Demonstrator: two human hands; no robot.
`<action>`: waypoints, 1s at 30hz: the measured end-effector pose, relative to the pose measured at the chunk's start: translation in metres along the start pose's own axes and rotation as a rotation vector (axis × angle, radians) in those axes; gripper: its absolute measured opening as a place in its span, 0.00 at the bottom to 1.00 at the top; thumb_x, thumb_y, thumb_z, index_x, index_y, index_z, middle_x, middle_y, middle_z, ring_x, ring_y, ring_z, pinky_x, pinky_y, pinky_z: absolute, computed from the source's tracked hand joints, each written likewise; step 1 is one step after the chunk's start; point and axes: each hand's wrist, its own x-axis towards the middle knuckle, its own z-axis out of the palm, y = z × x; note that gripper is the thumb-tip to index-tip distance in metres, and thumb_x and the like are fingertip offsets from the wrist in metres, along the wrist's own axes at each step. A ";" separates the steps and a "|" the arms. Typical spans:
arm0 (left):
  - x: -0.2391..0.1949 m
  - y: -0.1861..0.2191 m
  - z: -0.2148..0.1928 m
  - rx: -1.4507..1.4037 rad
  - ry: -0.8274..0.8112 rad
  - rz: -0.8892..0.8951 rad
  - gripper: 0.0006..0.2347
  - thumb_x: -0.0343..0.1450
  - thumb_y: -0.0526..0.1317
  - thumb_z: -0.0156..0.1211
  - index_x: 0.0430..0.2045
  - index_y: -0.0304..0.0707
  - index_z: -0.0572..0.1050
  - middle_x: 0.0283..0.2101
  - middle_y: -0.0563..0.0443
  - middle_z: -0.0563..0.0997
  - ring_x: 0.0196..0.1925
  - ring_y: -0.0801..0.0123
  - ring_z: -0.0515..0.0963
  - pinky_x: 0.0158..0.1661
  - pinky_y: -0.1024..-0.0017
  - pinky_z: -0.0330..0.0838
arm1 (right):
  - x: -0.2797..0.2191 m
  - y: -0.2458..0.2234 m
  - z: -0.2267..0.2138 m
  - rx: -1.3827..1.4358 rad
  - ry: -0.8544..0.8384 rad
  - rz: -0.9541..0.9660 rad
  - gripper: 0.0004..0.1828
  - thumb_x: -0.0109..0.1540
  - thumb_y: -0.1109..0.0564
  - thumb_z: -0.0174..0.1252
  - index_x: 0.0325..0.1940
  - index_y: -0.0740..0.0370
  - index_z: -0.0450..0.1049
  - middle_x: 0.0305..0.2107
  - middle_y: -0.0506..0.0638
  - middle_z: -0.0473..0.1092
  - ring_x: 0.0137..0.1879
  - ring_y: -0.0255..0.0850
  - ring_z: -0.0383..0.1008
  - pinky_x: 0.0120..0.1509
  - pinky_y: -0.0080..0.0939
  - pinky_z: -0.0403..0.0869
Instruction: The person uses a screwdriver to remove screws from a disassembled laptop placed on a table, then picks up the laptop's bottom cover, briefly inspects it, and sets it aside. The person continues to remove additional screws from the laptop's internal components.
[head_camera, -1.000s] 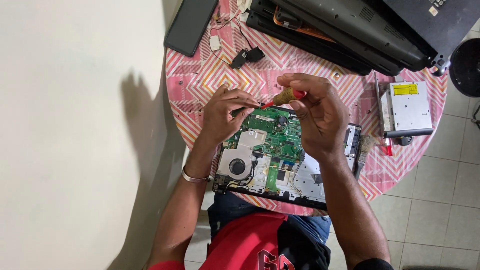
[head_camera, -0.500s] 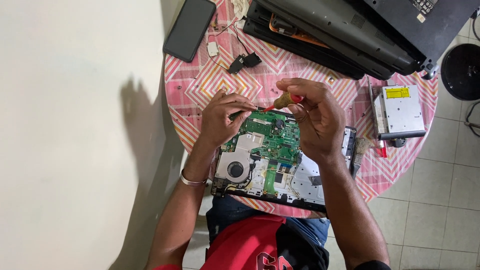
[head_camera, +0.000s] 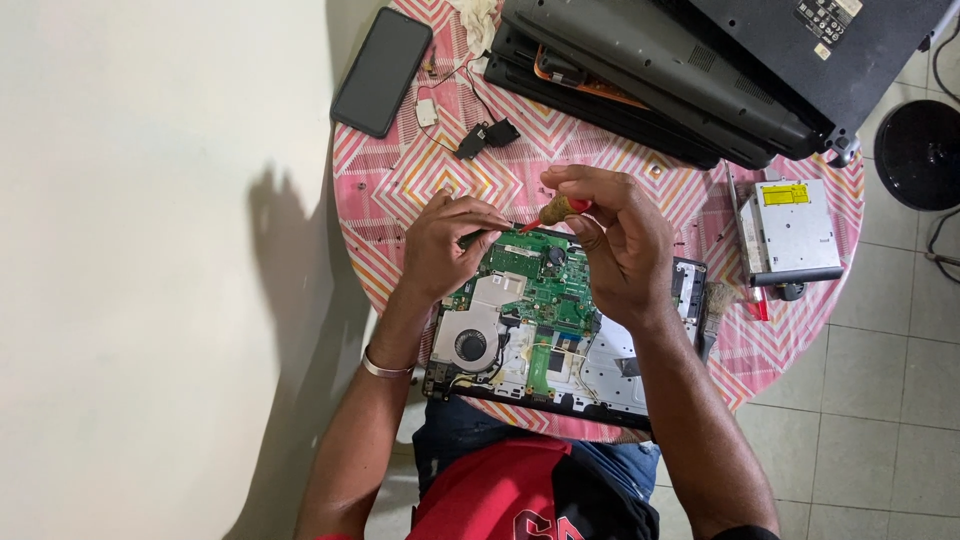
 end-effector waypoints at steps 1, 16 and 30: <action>-0.001 0.001 0.001 0.001 -0.001 0.003 0.04 0.71 0.32 0.65 0.32 0.42 0.85 0.37 0.55 0.86 0.36 0.64 0.83 0.43 0.70 0.67 | 0.002 0.000 0.000 -0.001 0.003 -0.003 0.09 0.70 0.68 0.50 0.54 0.77 0.68 0.51 0.70 0.70 0.61 0.60 0.75 0.64 0.54 0.75; 0.034 0.028 0.024 -0.394 0.016 0.088 0.08 0.70 0.29 0.67 0.42 0.31 0.81 0.34 0.37 0.84 0.38 0.44 0.86 0.40 0.56 0.79 | 0.030 -0.022 -0.010 -0.101 -0.212 0.112 0.08 0.72 0.57 0.48 0.51 0.62 0.71 0.58 0.64 0.72 0.73 0.69 0.63 0.72 0.67 0.61; 0.026 0.029 0.036 -0.280 0.232 -0.009 0.10 0.60 0.29 0.78 0.31 0.28 0.83 0.25 0.36 0.82 0.29 0.49 0.86 0.31 0.63 0.82 | 0.023 -0.014 -0.006 -0.439 0.001 -0.055 0.04 0.63 0.52 0.68 0.40 0.50 0.81 0.36 0.44 0.74 0.41 0.45 0.78 0.48 0.43 0.77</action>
